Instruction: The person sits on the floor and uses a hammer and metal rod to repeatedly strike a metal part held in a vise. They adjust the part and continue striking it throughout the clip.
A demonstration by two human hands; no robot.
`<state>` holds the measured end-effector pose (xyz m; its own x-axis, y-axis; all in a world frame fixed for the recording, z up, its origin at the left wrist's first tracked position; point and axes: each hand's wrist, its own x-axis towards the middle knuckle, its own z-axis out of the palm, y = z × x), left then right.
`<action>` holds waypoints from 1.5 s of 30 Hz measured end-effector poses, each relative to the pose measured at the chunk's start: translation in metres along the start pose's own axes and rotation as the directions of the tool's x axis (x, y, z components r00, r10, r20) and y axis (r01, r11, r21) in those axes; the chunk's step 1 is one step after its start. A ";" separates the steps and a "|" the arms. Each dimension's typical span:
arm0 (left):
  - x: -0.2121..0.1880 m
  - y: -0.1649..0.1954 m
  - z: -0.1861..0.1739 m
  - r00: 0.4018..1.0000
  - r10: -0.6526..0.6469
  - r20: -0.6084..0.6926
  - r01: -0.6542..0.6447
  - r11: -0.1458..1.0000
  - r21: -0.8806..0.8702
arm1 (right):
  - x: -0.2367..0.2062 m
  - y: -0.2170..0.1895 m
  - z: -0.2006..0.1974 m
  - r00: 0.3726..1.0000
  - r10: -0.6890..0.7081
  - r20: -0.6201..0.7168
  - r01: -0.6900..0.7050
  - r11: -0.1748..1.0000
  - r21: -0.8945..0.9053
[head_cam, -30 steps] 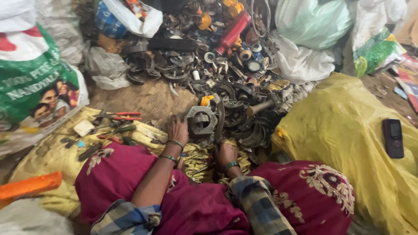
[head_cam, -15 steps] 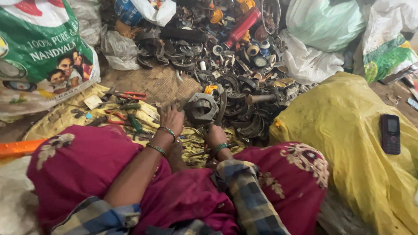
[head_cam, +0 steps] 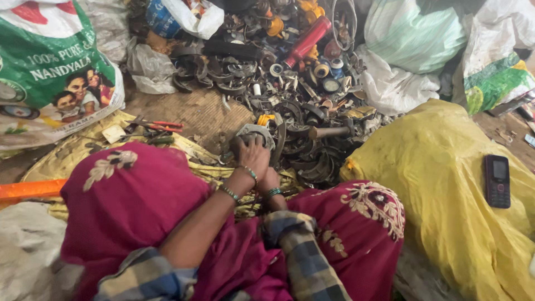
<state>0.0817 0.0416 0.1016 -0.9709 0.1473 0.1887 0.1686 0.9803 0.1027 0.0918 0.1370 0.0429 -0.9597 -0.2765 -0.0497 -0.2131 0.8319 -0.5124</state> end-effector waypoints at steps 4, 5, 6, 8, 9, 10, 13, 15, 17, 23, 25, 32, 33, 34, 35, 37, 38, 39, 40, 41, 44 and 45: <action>-0.010 -0.022 0.004 0.996 -0.064 0.058 0.062 0.998 0.024 | 0.000 -0.015 0.010 1.000 -0.012 -0.028 0.011 0.999 -0.031; -0.014 -0.030 0.006 0.992 -0.090 0.088 0.088 0.996 0.019 | 0.000 -0.018 0.013 1.000 -0.002 -0.016 0.001 0.999 -0.054; -0.018 -0.034 0.009 0.986 -0.115 0.119 0.115 0.993 0.014 | 0.000 -0.019 0.016 1.000 0.009 -0.004 -0.009 0.997 -0.078; -0.020 -0.038 0.014 0.984 -0.119 0.136 0.114 0.993 0.039 | 0.001 -0.018 0.023 0.999 0.030 0.045 -0.026 0.996 -0.081; -0.020 -0.038 0.016 0.983 -0.119 0.141 0.113 0.992 0.053 | 0.002 -0.016 0.026 0.997 0.039 0.065 -0.034 0.996 -0.083; -0.019 -0.037 0.018 0.985 -0.111 0.129 0.106 0.993 0.046 | 0.003 -0.013 0.029 0.999 0.031 0.039 -0.028 0.997 -0.072; -0.017 -0.032 0.022 0.996 -0.070 0.059 0.068 0.997 0.030 | 0.006 -0.003 0.035 1.000 -0.023 -0.016 0.021 0.996 -0.090; -0.019 -0.032 0.024 0.999 -0.023 -0.023 0.023 0.999 0.027 | 0.008 0.004 0.038 0.996 -0.093 -0.013 0.090 0.983 -0.162; -0.022 -0.038 0.023 0.988 -0.047 0.150 0.049 0.999 -0.006 | 0.010 0.010 0.036 0.998 -0.046 -0.045 0.044 0.998 -0.044; -0.023 -0.063 0.009 0.993 -0.047 0.105 0.054 0.997 -0.060 | 0.008 0.020 -0.008 0.995 0.088 -0.045 -0.089 0.996 -0.021; -0.017 -0.070 0.002 0.990 -0.052 0.128 0.066 0.991 -0.112 | 0.006 0.020 -0.024 0.991 0.093 -0.091 -0.093 0.996 0.011; 0.023 -0.075 0.012 0.979 -0.082 0.187 0.132 0.954 -0.271 | 0.026 0.033 -0.058 0.997 -0.068 0.021 0.069 0.998 -0.016; 0.026 -0.074 0.019 0.981 -0.087 0.174 0.134 0.951 -0.279 | 0.035 0.038 -0.057 0.995 -0.102 0.011 0.102 0.995 -0.009; 0.027 -0.072 0.028 0.987 -0.084 0.138 0.121 0.951 -0.285 | 0.045 0.045 -0.054 0.996 -0.089 0.023 0.087 0.995 0.050; 0.027 -0.070 0.037 0.992 -0.081 0.101 0.107 0.951 -0.288 | 0.055 0.052 -0.049 0.996 -0.078 0.036 0.074 0.991 0.109; 0.024 -0.072 0.054 0.998 -0.057 -0.007 0.054 0.970 -0.239 | 0.074 0.067 -0.027 0.999 -0.022 0.038 0.014 0.979 0.205; 0.022 -0.075 0.062 0.997 -0.029 -0.078 0.014 0.983 -0.183 | 0.079 0.075 -0.011 0.999 0.026 0.026 -0.032 0.970 0.242; 0.022 -0.080 0.068 0.989 0.006 -0.148 -0.024 0.992 -0.126 | 0.081 0.084 0.005 0.997 0.077 0.016 -0.079 0.958 0.277; 0.023 -0.085 0.073 0.998 -0.010 -0.058 -0.001 0.980 -0.197 | 0.080 0.092 0.022 0.989 0.134 0.057 -0.146 0.890 0.433; 0.022 -0.090 0.077 0.999 -0.021 0.032 0.028 0.963 -0.267 | 0.078 0.100 0.041 0.977 0.184 0.105 -0.210 0.794 0.571; 0.022 -0.100 0.079 0.985 -0.046 0.166 0.094 0.952 -0.293 | 0.073 0.108 0.084 0.978 0.199 0.064 -0.204 0.841 0.501; 0.023 -0.101 0.077 0.982 -0.045 0.182 0.095 0.956 -0.276 | 0.073 0.105 0.089 0.982 0.189 0.010 -0.178 0.904 0.388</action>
<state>0.0295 -0.0440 0.0201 -0.9923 0.1242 0.0028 0.1156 0.9152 0.3859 0.0155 0.1614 -0.0913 -0.9807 -0.1195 -0.1545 0.0492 0.6144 -0.7875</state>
